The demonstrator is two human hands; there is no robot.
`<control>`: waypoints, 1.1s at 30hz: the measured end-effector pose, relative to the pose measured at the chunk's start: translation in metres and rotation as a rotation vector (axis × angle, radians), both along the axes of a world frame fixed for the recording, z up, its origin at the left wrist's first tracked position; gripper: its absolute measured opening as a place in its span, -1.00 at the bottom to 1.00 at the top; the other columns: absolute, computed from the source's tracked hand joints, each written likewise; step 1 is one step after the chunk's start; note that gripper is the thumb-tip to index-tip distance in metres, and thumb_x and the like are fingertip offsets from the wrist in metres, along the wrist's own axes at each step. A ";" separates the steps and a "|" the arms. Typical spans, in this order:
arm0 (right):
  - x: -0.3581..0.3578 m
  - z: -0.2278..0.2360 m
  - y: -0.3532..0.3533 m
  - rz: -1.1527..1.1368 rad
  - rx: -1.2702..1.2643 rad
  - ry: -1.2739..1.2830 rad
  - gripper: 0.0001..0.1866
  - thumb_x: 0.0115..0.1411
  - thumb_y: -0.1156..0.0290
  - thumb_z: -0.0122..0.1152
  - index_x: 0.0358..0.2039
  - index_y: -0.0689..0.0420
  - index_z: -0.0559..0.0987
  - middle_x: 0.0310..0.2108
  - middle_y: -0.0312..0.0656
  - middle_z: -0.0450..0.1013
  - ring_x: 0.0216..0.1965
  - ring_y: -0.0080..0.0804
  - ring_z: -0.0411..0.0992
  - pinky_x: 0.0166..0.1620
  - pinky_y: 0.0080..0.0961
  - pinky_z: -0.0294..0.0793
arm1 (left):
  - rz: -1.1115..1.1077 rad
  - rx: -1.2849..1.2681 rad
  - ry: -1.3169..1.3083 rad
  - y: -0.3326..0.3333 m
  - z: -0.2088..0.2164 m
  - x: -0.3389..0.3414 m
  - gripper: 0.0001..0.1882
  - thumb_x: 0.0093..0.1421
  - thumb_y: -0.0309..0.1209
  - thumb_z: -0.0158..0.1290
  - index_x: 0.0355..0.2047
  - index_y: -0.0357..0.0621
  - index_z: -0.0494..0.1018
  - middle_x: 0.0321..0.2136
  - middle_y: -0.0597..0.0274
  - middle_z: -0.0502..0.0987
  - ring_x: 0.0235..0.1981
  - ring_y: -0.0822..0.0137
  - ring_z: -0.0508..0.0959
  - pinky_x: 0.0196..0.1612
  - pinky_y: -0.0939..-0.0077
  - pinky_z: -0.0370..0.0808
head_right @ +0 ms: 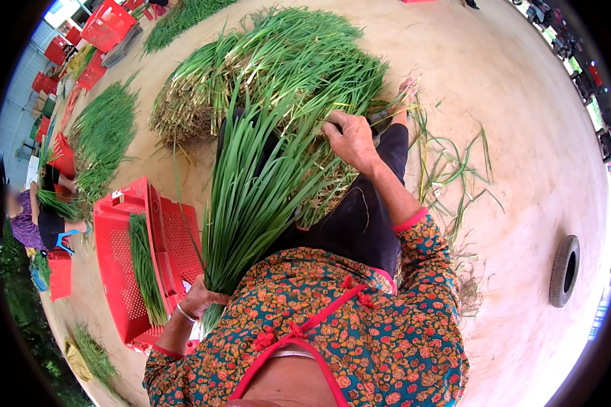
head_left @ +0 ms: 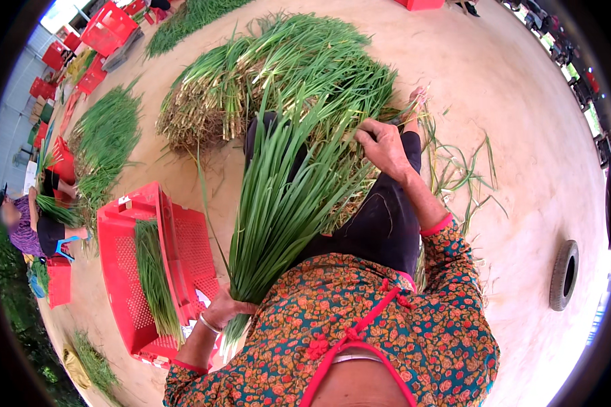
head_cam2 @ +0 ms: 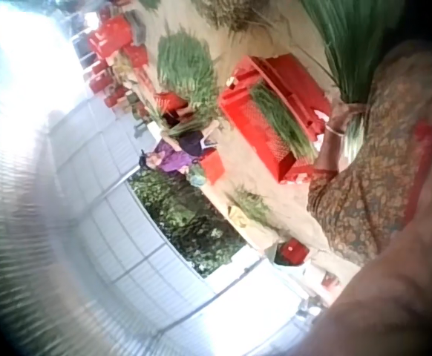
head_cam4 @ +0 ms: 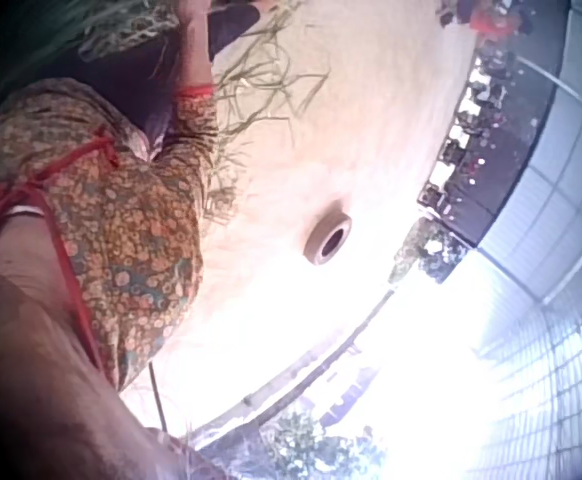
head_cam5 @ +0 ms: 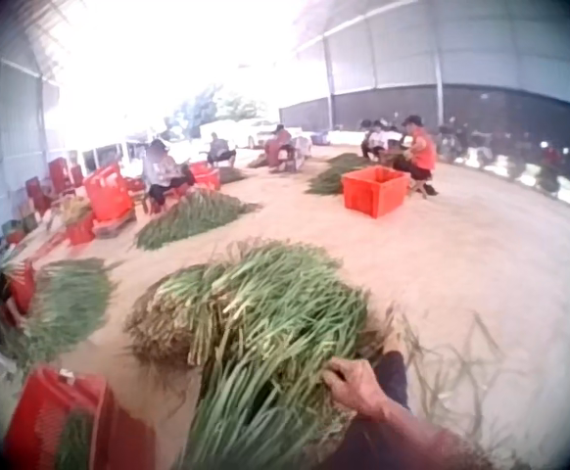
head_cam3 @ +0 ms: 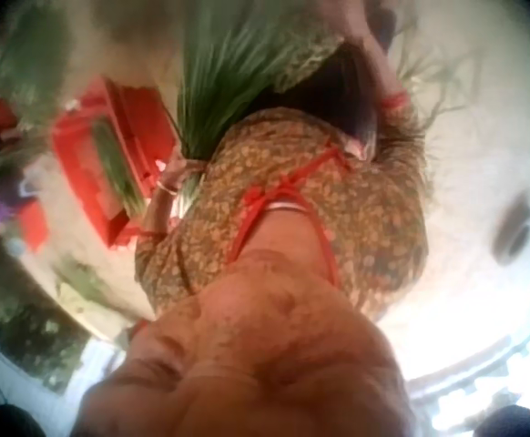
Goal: The person sorts a bunch of scallions by hand, peeling off the outer skin from the bulbs and removing dry leaves before placing them into a red crate.
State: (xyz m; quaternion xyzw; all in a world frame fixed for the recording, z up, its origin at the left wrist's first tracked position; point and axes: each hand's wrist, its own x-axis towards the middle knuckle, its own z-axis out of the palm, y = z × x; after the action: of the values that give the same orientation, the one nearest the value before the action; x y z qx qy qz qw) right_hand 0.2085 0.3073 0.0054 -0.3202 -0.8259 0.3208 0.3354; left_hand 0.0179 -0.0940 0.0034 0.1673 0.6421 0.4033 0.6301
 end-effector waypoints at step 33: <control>-0.078 0.029 -0.077 0.478 0.323 0.020 -0.82 0.01 0.40 0.25 -0.43 0.16 0.45 -0.36 -0.13 0.27 -0.23 -0.16 0.33 -0.18 -0.27 0.39 | -0.170 -0.216 0.046 -0.028 -0.010 -0.037 -0.41 -0.28 -0.67 0.34 -0.14 -0.23 0.47 -0.28 0.26 0.58 -0.29 0.38 0.56 -0.10 0.44 0.51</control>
State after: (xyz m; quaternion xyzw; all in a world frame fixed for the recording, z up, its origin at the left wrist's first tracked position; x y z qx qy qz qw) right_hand 0.1308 0.2300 0.0347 -0.0556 -0.9150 0.2582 0.3048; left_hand -0.0194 -0.1216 -0.0065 0.1617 0.6795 0.2730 0.6615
